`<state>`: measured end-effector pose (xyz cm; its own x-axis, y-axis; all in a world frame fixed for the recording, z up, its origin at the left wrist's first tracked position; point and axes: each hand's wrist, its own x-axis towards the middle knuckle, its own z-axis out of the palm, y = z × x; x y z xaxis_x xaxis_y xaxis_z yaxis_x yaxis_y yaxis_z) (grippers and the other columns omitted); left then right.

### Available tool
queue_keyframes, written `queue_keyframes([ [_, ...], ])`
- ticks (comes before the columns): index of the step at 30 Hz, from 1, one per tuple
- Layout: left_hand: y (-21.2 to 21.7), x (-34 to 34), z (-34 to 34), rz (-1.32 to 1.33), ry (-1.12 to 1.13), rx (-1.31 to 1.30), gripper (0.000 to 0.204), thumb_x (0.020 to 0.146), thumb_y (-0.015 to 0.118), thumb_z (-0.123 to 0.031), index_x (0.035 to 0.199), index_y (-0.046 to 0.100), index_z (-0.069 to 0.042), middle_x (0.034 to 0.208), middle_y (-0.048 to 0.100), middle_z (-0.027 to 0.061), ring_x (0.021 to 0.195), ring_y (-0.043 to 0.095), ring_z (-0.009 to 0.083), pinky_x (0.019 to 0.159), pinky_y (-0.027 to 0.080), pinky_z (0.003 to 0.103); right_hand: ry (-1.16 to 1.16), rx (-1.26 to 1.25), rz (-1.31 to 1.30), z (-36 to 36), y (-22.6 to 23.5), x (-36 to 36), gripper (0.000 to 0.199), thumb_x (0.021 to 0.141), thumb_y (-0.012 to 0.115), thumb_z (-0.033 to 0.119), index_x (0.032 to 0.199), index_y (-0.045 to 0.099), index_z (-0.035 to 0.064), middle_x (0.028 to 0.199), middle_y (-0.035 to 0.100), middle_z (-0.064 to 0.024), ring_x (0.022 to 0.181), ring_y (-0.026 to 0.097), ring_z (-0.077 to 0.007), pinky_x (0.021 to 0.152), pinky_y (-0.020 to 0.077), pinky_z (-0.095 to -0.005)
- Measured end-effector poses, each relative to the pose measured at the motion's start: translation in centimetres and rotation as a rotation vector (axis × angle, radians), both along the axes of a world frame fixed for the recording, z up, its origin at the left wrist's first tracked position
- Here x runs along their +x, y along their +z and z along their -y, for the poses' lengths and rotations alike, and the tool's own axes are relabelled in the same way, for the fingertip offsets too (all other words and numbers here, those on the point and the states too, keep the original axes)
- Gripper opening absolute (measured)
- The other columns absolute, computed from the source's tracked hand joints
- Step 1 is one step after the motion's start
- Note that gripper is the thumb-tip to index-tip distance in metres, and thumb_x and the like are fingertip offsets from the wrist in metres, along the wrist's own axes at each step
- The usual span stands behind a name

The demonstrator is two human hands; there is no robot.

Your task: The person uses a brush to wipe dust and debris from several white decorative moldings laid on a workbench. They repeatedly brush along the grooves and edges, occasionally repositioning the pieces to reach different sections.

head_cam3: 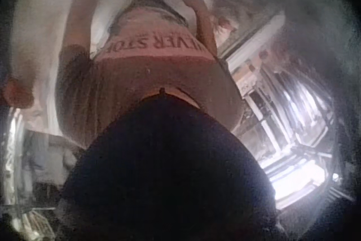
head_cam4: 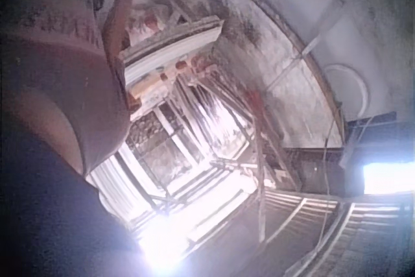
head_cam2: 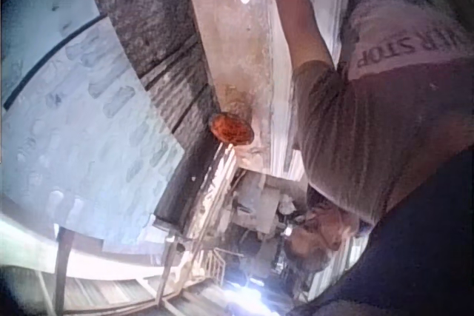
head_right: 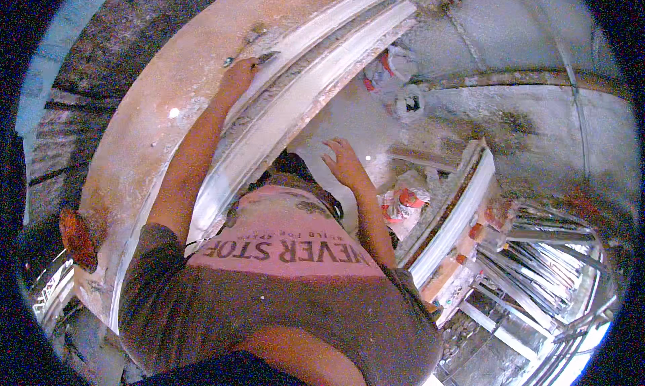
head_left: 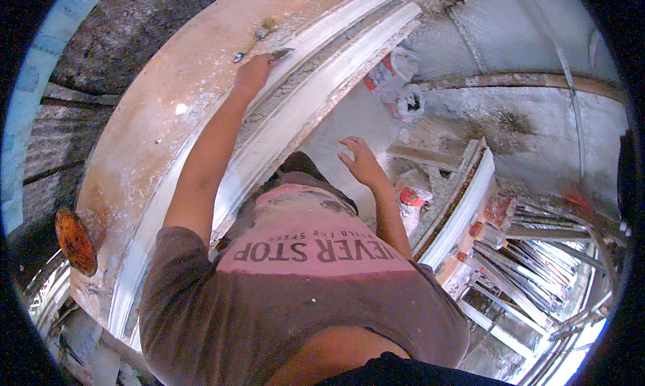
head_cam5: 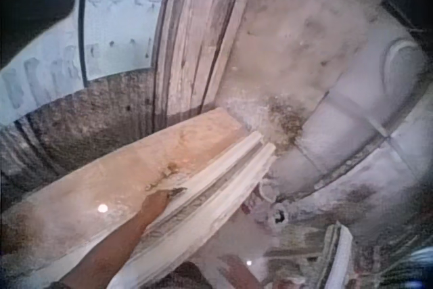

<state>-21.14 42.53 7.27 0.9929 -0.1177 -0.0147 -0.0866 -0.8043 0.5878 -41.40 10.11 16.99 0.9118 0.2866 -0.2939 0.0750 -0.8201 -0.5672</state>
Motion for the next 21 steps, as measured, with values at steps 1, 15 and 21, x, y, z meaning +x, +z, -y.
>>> queue_keyframes([
  [1, 0.2, 0.1, 0.2, -0.018, 0.022, -0.013, 0.032, 0.094, 0.055, -0.033, 0.115, 0.064, -0.011, 0.108, 0.066, 0.0182, 0.100, 0.064, 0.0380, 0.083, 0.051, 0.048, -0.015, 0.008, -0.008, 0.3, 0.5, 0.5, 0.039, 0.090, 0.063, 0.024, 0.125, 0.057, 0.0076, 0.127, 0.052, -0.0207, 0.120, 0.049, -0.0389, 0.103, 0.0415, -0.0437],
  [15, 3.8, -2.1, 6.2, -0.152, 0.064, -0.306, 0.034, 0.097, 0.055, -0.030, 0.126, 0.058, -0.013, 0.110, 0.066, 0.0202, 0.100, 0.065, 0.0344, 0.083, 0.051, 0.041, 0.211, 0.120, 0.025, 6.5, -5.7, 10.5, 0.035, 0.090, 0.063, 0.022, 0.120, 0.060, 0.0039, 0.115, 0.059, -0.0198, 0.102, 0.058, -0.0315, 0.093, 0.0463, -0.0386],
  [21, 3.3, -5.0, 15.7, -0.390, 0.001, -0.588, 0.035, 0.098, 0.053, -0.023, 0.129, 0.054, -0.007, 0.109, 0.065, 0.0242, 0.101, 0.063, 0.0371, 0.085, 0.049, 0.040, 0.080, 0.116, -0.025, 10.7, -5.7, 18.8, 0.037, 0.090, 0.062, 0.022, 0.121, 0.060, 0.0023, 0.108, 0.062, -0.0219, 0.096, 0.061, -0.0320, 0.090, 0.0474, -0.0403],
])
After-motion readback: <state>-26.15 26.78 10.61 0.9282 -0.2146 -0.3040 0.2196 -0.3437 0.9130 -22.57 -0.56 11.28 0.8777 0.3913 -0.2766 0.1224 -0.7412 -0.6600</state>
